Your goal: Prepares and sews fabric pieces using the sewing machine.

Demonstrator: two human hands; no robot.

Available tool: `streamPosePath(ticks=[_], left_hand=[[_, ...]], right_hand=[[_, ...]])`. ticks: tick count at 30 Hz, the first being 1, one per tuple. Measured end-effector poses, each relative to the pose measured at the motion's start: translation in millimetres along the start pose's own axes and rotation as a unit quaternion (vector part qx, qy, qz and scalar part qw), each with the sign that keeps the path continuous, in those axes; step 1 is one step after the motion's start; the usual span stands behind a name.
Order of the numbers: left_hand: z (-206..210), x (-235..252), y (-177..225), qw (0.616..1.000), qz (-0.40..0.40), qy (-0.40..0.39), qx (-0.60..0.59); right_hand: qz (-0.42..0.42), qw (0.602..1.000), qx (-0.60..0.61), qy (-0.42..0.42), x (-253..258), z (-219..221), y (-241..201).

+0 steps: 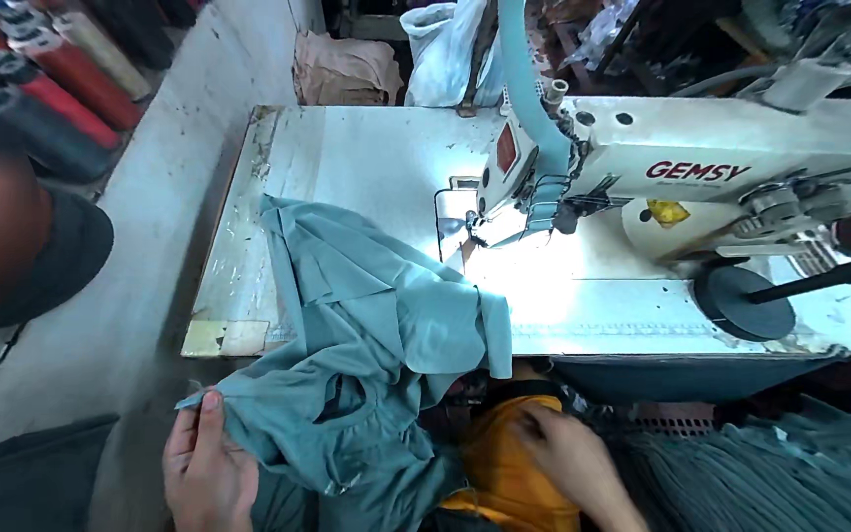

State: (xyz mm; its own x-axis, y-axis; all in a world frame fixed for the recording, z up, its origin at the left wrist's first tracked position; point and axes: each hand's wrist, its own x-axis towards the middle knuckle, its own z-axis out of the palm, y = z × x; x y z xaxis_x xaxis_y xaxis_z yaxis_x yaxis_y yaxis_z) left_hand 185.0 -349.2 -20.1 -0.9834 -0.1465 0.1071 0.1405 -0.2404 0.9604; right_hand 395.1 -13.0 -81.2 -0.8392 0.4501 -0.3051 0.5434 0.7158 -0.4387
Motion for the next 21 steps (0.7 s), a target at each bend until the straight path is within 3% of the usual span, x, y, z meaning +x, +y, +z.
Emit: streamPosePath(ticks=[2, 4, 7, 8, 10, 12, 15, 17, 19, 21], left_hand=[[1.8, -3.4, 2.7, 1.000, -0.003, -0.008, -0.003], [2.7, -6.7, 4.9, 1.000, -0.002, -0.015, 0.001], [6.2, -10.9, 8.5, 1.000, -0.001, -0.019, 0.006], [7.1, -11.1, 10.0, 1.000, -0.003, -0.019, 0.002], [6.4, -7.7, 12.2, 1.000, -0.009, -0.015, -0.003], [2.0, -1.6, 12.5, 1.000, -0.018, -0.001, -0.004], [-3.2, 6.9, 9.5, 0.999, -0.039, 0.032, 0.017], [-7.2, 12.6, 3.3, 0.998, -0.044, 0.032, 0.024], [-7.8, 16.5, -2.5, 0.998, -0.047, 0.033, 0.021], [0.0, 20.7, -2.9, 0.997, -0.053, 0.057, 0.005]], right_hand=[[-0.144, 0.980, 0.136, 0.004, 10.7, 27.0, -47.1], [-0.206, 0.945, 0.250, -0.052, 21.4, 46.3, -103.5], [-0.184, 0.892, 0.365, -0.192, 46.4, 71.6, -169.3], [-0.172, 0.859, 0.415, -0.246, 54.5, 81.1, -181.8], [-0.145, 0.772, 0.534, -0.312, 61.1, 98.1, -193.2], [-0.117, 0.721, 0.601, -0.324, 57.4, 100.5, -188.5], [-0.076, 0.716, 0.636, -0.278, 41.8, 78.3, -151.5], [-0.056, 0.735, 0.640, -0.218, 31.3, 61.0, -114.0], [-0.035, 0.778, 0.613, -0.133, 17.7, 45.9, -71.3], [-0.027, 0.862, 0.505, -0.027, 0.4, 30.6, -23.7]])
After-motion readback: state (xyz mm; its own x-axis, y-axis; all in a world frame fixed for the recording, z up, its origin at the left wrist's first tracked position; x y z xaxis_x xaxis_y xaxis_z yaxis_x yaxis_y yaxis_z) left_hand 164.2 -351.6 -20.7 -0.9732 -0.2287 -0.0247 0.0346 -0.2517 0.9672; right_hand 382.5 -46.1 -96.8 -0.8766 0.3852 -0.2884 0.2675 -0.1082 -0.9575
